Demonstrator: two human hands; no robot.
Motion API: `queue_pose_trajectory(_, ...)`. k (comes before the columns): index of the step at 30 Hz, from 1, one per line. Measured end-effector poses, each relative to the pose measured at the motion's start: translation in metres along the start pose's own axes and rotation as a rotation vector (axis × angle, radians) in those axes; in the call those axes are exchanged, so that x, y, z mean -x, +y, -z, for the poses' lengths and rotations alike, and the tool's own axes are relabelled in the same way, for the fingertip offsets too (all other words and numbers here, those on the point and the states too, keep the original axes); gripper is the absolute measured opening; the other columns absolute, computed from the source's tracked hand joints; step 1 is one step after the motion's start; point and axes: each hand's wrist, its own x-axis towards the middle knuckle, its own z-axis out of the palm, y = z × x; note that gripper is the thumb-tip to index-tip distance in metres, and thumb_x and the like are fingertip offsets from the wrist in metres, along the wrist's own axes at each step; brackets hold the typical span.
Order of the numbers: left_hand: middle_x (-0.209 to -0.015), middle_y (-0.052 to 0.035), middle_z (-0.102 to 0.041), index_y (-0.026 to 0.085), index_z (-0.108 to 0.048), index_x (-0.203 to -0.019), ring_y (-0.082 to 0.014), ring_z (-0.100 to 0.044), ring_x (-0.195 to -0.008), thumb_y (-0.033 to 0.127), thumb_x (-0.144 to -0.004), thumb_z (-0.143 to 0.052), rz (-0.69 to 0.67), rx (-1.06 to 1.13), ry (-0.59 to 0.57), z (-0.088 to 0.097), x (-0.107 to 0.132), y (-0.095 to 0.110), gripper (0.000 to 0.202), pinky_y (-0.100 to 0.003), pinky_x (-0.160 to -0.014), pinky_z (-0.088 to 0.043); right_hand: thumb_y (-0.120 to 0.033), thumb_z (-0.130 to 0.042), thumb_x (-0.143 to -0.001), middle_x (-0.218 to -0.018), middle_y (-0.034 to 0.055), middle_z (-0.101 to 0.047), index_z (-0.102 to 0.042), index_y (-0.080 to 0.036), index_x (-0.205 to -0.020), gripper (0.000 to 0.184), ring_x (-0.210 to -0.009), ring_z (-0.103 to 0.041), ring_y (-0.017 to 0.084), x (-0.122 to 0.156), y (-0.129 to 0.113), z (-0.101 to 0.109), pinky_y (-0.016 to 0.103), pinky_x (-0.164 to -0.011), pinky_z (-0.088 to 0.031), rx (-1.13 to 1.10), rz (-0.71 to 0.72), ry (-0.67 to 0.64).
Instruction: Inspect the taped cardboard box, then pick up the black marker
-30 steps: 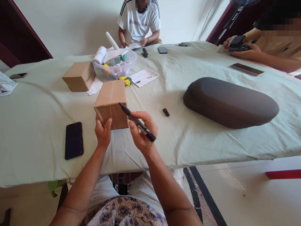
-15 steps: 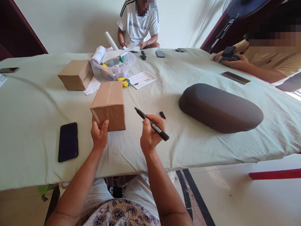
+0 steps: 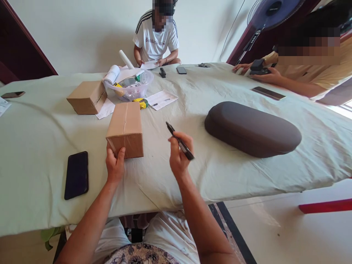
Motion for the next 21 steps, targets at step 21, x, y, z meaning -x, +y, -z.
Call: queue_pose_trajectory(21,-0.126,-0.0141,-0.062,0.018,-0.049,-0.135,-0.0256,-0.064,-0.11,0.023,-0.074,-0.054,-0.082,-0.107,0.119,0.001,-0.001,-0.02,0.062,-0.037,-0.091,-0.053,-0.035,-0.061,-0.085,-0.12,0.0141,-0.065,-0.072,-0.024,-0.113,0.032,-0.112,-0.054,0.034,0.006,0.059,0.029,0.048,-0.092,-0.04,0.752,-0.079,-0.772)
